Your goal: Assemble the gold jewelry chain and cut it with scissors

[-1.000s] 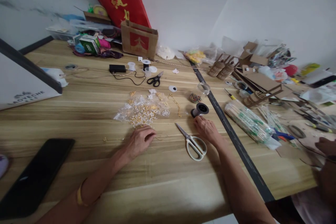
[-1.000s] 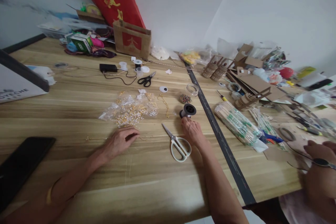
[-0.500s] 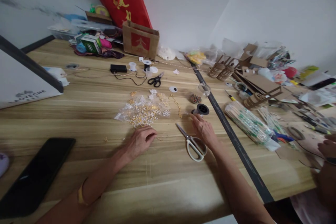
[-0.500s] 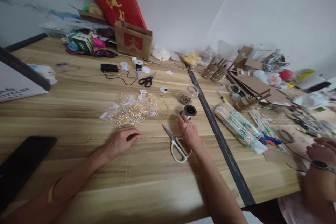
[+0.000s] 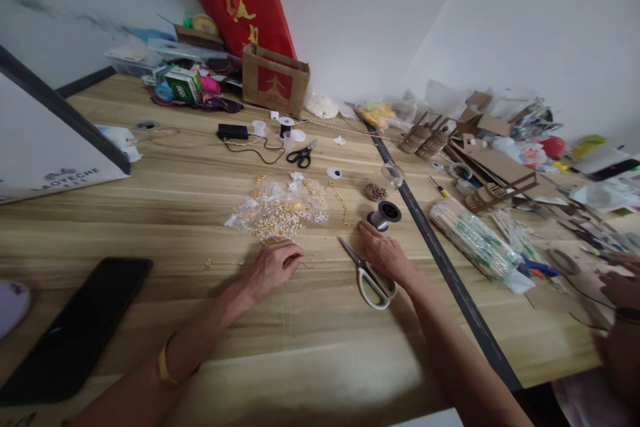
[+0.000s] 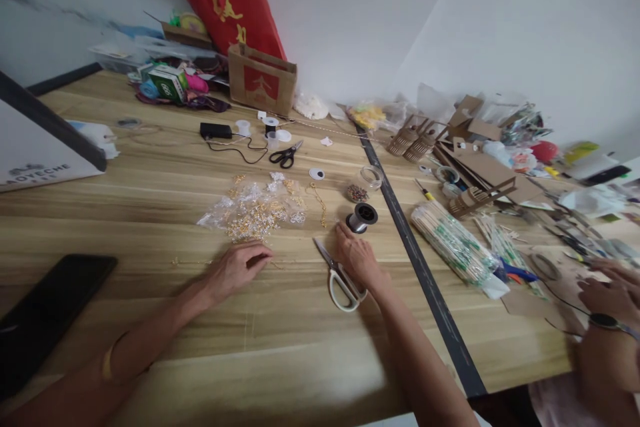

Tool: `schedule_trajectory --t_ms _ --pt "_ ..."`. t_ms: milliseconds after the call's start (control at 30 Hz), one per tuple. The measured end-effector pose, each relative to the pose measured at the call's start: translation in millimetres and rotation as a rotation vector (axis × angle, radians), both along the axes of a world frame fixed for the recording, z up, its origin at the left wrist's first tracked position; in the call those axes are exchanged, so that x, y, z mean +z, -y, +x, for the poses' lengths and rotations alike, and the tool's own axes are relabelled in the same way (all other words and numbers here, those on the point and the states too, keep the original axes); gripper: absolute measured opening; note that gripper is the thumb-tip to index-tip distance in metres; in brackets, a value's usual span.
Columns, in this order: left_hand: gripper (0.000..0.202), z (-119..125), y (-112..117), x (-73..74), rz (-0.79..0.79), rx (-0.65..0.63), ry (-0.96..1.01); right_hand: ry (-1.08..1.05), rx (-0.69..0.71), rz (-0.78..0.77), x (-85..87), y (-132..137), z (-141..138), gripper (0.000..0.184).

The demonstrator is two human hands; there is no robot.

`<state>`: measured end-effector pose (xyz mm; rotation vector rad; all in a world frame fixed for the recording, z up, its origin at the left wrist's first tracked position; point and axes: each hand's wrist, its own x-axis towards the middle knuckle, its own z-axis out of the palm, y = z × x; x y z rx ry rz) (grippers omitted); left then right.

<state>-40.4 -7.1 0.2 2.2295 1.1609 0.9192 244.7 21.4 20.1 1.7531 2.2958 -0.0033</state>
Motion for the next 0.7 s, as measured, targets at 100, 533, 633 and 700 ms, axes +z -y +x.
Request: schedule_trajectory --t_ms 100,533,633,700 --pt "0.012 1.5 0.0 4.8 0.017 0.004 0.008 -0.092 0.072 -0.03 2.2 6.1 10.0 0.057" --pt "0.021 41.2 -30.8 42.9 0.137 -0.214 -0.351 -0.402 0.144 -0.078 2.1 22.5 20.8 0.059" --pt "0.027 64.3 -53.2 43.9 0.233 -0.241 -0.463 -0.396 0.143 -0.064 1.2 22.9 20.8 0.056" --pt "0.027 81.0 -68.3 40.7 0.315 -0.262 -0.526 -0.388 0.138 -0.049 1.8 23.7 19.9 0.054"
